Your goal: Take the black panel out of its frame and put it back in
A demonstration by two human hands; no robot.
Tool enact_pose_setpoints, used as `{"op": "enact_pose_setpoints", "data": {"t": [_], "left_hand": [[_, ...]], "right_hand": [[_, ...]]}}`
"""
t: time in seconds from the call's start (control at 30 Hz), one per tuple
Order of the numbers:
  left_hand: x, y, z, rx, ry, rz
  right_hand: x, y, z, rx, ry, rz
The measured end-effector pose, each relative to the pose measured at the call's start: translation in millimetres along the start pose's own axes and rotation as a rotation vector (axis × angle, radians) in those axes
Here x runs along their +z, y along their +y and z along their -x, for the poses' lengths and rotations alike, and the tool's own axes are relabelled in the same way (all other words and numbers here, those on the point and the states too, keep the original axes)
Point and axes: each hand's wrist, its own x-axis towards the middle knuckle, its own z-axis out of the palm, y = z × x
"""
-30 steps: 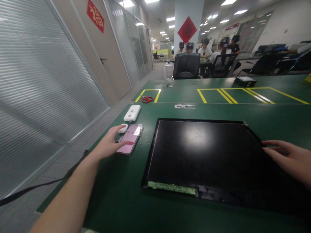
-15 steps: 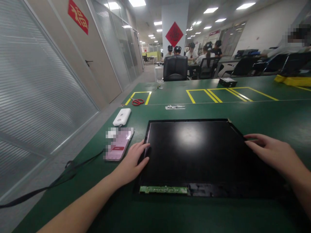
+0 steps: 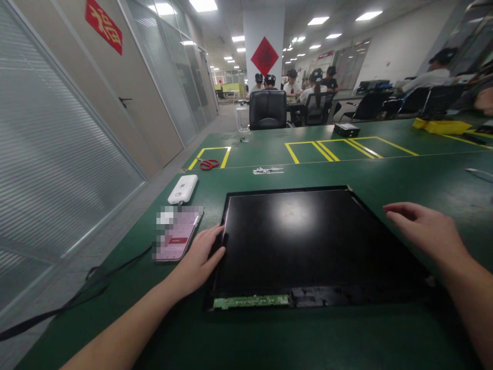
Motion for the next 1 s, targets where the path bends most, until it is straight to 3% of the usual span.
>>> {"op": "enact_pose_setpoints", "data": {"t": [0.17, 0.27, 0.4, 0.5, 0.7, 1.0], "left_hand": [[-4.6, 7.6, -5.9, -0.097, -0.003, -0.005], [-8.0, 18.7, -15.4, -0.139, -0.040, -0.031], [-2.7, 30.7, -29.5, -0.199, -0.060, -0.112], [4.7, 30.5, -33.0, -0.282, 0.010, -0.116], [5.7, 15.9, -28.4, -0.155, 0.075, 0.019], [0.9, 14.7, -26.7, -0.130, 0.053, 0.089]], "right_hand": [[13.6, 7.4, -11.0, -0.093, -0.231, 0.106], [19.2, 7.6, -11.9, -0.175, -0.302, 0.158], [24.2, 11.4, -13.3, -0.243, -0.287, 0.183], [29.5, 18.3, -17.6, -0.285, -0.270, 0.166], [38.4, 29.2, -23.4, -0.324, -0.206, 0.109], [40.3, 34.6, -24.1, -0.304, -0.205, 0.051]]}}
